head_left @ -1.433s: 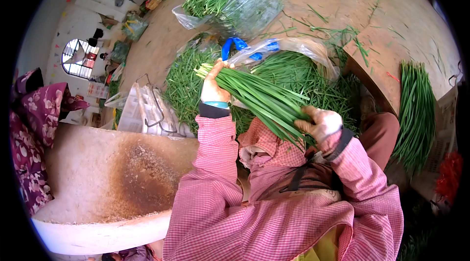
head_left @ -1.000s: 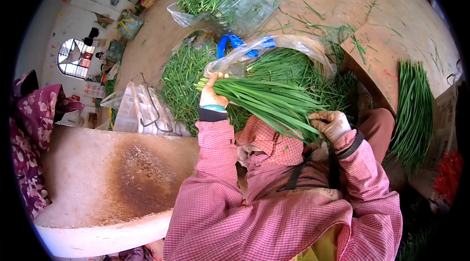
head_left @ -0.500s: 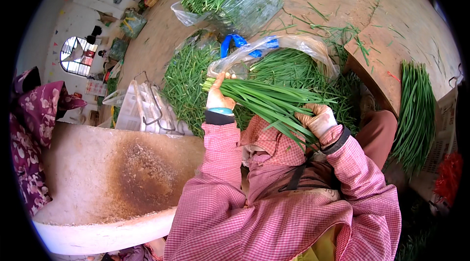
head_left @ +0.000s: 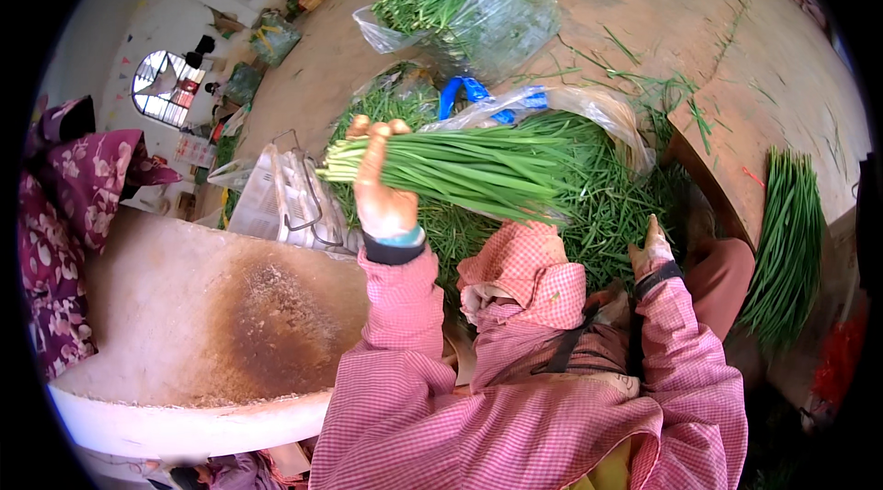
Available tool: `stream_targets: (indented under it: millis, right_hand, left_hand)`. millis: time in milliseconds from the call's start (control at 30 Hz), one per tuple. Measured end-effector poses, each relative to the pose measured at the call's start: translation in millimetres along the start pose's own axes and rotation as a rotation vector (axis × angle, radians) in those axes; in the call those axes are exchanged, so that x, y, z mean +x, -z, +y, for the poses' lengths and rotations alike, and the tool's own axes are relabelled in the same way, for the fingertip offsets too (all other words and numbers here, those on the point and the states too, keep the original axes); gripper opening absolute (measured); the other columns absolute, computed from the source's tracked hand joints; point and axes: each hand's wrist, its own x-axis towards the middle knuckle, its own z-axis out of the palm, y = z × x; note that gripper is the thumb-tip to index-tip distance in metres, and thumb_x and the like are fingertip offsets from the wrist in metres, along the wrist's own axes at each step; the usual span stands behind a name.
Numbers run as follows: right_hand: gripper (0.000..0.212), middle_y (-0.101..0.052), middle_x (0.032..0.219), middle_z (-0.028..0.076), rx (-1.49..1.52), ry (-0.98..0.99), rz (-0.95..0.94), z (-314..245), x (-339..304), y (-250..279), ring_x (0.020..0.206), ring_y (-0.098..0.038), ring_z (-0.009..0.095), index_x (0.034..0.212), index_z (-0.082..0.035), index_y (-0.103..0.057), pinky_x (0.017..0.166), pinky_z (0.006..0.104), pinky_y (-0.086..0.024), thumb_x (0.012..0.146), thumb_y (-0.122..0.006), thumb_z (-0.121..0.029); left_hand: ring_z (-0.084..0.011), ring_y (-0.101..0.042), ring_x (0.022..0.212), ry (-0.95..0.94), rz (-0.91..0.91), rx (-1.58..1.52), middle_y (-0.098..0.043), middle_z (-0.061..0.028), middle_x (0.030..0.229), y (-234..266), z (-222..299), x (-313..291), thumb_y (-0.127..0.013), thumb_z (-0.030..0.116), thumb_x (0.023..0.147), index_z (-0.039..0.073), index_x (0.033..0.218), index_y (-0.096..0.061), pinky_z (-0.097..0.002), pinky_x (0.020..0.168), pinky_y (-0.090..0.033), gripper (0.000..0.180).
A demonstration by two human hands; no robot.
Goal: The person gathers loose garlic sprouts from a pile, aligns them into a neat bundle, ties the bundle with a red strap, and places it onto a finished stack.
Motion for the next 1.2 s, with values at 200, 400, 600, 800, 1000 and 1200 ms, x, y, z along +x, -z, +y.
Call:
stream_targets:
  millis: [200,400,600,800,1000,1200]
  right_hand:
    - [0.052,-0.052,0.117,0.016,0.096,0.141,0.024,6.3,-4.4,-6.8,0.104,-0.053,0.031,0.12,-0.004,-0.046,0.088,0.037,-0.043,0.073,-0.065,-0.018]
    - [0.029,-0.059,0.103,0.016,0.174,0.252,0.045,7.1,-11.9,-16.4,0.095,-0.057,0.031,0.104,-0.004,-0.058,0.083,0.0339,-0.044,0.077,-0.061,-0.013]
    - [0.019,-0.061,0.094,0.015,0.221,0.269,-0.008,-5.6,-15.7,-13.8,0.09,-0.058,0.029,0.095,-0.003,-0.061,0.079,0.034,-0.045,0.078,-0.06,-0.012]
    - [0.012,-0.061,0.098,0.012,0.306,0.473,0.158,-28.1,0.5,-17.3,0.092,-0.057,0.029,0.084,-0.006,-0.064,0.081,0.0358,-0.046,0.074,-0.064,-0.012]
    - [0.018,-0.053,0.12,0.008,0.133,0.692,0.191,-102.5,50.5,17.9,0.114,-0.043,0.033,0.085,-0.016,-0.069,0.095,0.0398,-0.037,0.067,-0.069,-0.014]
    - [0.023,-0.044,0.131,0.009,0.16,0.428,-0.172,-139.4,75.8,-11.0,0.124,-0.031,0.032,0.086,-0.012,-0.069,0.101,0.0412,-0.029,0.065,-0.075,-0.018]
  left_hand:
    - [-0.014,-0.056,0.081,-0.415,-0.953,1.053,-0.055,0.001,0.078,5.4,-46.8,-91.9,-0.054,0.008,0.076,0.017,0.086,-0.058,-0.0343,0.087,-0.041,0.014]
    - [-0.0162,-0.053,0.083,-0.407,-1.585,1.275,-0.049,0.002,0.074,65.9,-114.7,-199.8,-0.051,0.019,0.067,0.019,0.083,-0.058,-0.0357,0.093,-0.035,0.018]
    - [-0.0157,-0.049,0.078,-0.322,-1.594,1.208,-0.043,0.0015,0.069,65.9,-125.4,-201.3,-0.047,0.024,0.066,0.018,0.077,-0.053,-0.0333,0.082,-0.037,0.014]
    - [-0.0163,-0.048,0.075,-0.36,-1.573,1.207,-0.042,0.0011,0.068,70.0,-128.5,-202.8,-0.046,0.023,0.068,0.018,0.074,-0.051,-0.0327,0.08,-0.037,0.009]
    - [-0.0173,-0.048,0.078,-0.36,-1.655,1.237,-0.045,0.0009,0.072,67.6,-129.6,-202.9,-0.046,0.022,0.069,0.018,0.074,-0.052,-0.0335,0.088,-0.036,0.009]
    - [-0.018,-0.049,0.082,-0.367,-1.663,1.261,-0.048,0.0005,0.076,72.1,-130.6,-207.6,-0.047,0.022,0.069,0.018,0.078,-0.055,-0.0339,0.092,-0.035,0.013]
